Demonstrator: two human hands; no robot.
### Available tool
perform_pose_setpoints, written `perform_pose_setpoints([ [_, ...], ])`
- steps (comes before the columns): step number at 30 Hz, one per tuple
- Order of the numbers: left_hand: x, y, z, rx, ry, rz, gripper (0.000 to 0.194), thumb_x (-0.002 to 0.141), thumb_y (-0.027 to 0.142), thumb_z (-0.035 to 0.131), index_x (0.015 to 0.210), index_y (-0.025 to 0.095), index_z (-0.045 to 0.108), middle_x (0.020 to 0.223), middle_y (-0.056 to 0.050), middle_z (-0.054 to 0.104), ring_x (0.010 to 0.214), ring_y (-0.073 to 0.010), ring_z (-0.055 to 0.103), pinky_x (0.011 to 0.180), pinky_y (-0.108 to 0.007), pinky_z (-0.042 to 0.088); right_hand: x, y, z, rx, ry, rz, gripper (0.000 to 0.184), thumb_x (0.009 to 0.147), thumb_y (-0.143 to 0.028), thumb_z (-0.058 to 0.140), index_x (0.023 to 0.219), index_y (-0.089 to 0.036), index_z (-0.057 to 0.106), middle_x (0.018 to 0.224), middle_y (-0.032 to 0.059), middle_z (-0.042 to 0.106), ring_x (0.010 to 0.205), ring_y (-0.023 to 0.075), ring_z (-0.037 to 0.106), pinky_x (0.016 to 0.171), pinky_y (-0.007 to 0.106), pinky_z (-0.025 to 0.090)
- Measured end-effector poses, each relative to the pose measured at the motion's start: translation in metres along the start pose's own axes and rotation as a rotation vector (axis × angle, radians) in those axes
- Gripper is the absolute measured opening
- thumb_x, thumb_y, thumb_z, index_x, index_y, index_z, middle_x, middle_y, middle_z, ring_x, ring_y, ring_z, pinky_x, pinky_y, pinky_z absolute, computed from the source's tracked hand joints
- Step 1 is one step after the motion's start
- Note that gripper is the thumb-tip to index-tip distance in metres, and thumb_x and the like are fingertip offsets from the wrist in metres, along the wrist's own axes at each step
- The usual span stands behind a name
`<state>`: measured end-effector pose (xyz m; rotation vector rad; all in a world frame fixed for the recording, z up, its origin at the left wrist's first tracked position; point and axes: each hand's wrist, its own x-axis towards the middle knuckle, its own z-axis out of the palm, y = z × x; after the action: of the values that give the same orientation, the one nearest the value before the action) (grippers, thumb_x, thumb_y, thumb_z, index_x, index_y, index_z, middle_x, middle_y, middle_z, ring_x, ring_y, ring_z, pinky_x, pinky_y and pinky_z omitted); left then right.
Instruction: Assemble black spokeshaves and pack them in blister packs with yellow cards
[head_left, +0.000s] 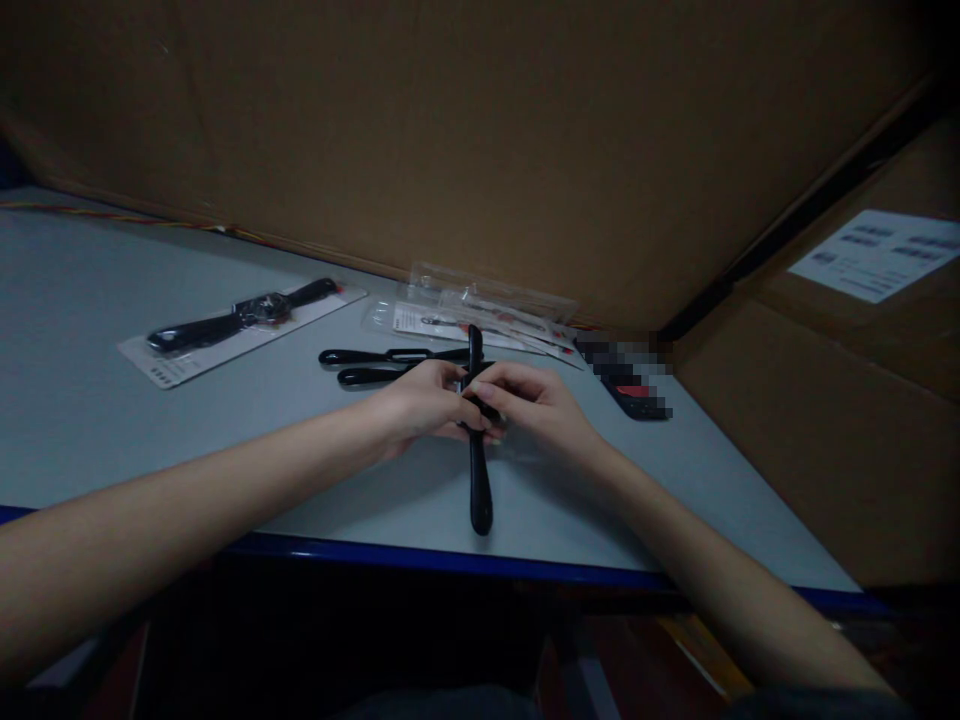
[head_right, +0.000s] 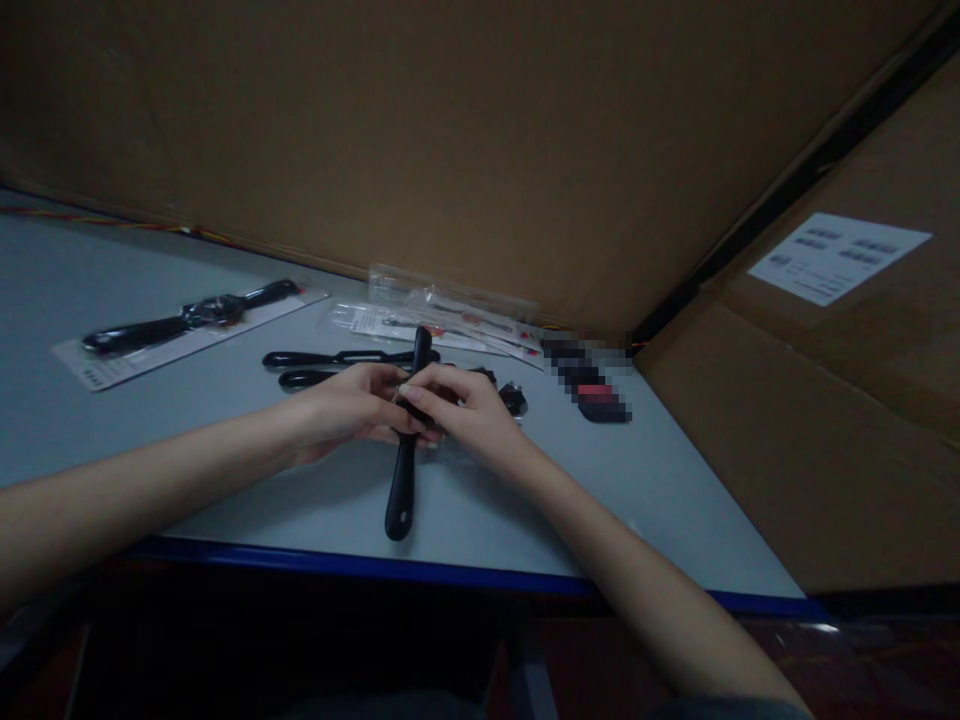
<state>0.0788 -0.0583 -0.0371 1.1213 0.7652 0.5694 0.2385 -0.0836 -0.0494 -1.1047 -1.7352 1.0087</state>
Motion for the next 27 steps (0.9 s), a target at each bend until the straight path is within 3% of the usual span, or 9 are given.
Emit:
perform_pose_setpoints([
  [4, 0.000, 0.000, -0.001, -0.004, -0.008, 0.004, 0.035, 0.061, -0.006, 0.063, 0.093, 0.008, 0.056, 0.074, -0.007, 0.070, 0.068, -0.0186, 0.071, 0.081, -0.041, 0.054, 0.001, 0.000, 0.000, 0.062, 0.068, 0.027, 0.021, 0.076, -0.038, 0.068, 0.072, -0.018, 0.063, 0.059, -0.0023, 0.059, 0.049, 0.0100, 0.052, 0.047, 0.025, 0.042],
  [11, 0.000, 0.002, -0.002, -0.020, -0.006, -0.001, 0.031, 0.061, -0.004, 0.065, 0.089, 0.008, 0.058, 0.068, -0.004, 0.068, 0.068, -0.0181, 0.070, 0.082, -0.039, 0.054, -0.001, -0.001, -0.014, -0.217, 0.033, -0.127, 0.018, 0.079, -0.035, 0.066, 0.087, -0.019, 0.070, 0.081, 0.0028, 0.064, 0.068, 0.0122, 0.054, 0.060, 0.027, 0.043],
  [16, 0.002, 0.000, -0.003, -0.010, -0.003, 0.013, 0.033, 0.060, -0.004, 0.066, 0.090, 0.007, 0.058, 0.068, -0.004, 0.067, 0.069, -0.0188, 0.070, 0.082, -0.041, 0.054, -0.003, 0.001, -0.013, -0.413, 0.126, -0.239, 0.014, 0.076, -0.030, 0.069, 0.076, -0.018, 0.063, 0.072, -0.0003, 0.056, 0.060, 0.0100, 0.048, 0.055, 0.025, 0.039],
  [21, -0.001, 0.001, 0.000, 0.009, 0.005, -0.008, 0.042, 0.061, -0.006, 0.065, 0.100, 0.007, 0.056, 0.073, -0.006, 0.069, 0.068, -0.0182, 0.071, 0.080, -0.040, 0.055, -0.004, 0.003, -0.002, -0.381, 0.141, -0.231, 0.009, 0.084, -0.026, 0.060, 0.088, -0.019, 0.057, 0.062, -0.0051, 0.048, 0.053, 0.0085, 0.045, 0.049, 0.023, 0.034],
  [27, -0.002, 0.002, 0.000, -0.009, -0.006, -0.019, 0.038, 0.062, -0.007, 0.063, 0.097, 0.006, 0.056, 0.075, -0.007, 0.070, 0.069, -0.0179, 0.071, 0.079, -0.038, 0.055, -0.005, -0.001, -0.004, -0.259, 0.111, -0.140, 0.018, 0.084, -0.034, 0.060, 0.080, -0.017, 0.066, 0.066, -0.0011, 0.059, 0.056, 0.0094, 0.051, 0.052, 0.024, 0.039],
])
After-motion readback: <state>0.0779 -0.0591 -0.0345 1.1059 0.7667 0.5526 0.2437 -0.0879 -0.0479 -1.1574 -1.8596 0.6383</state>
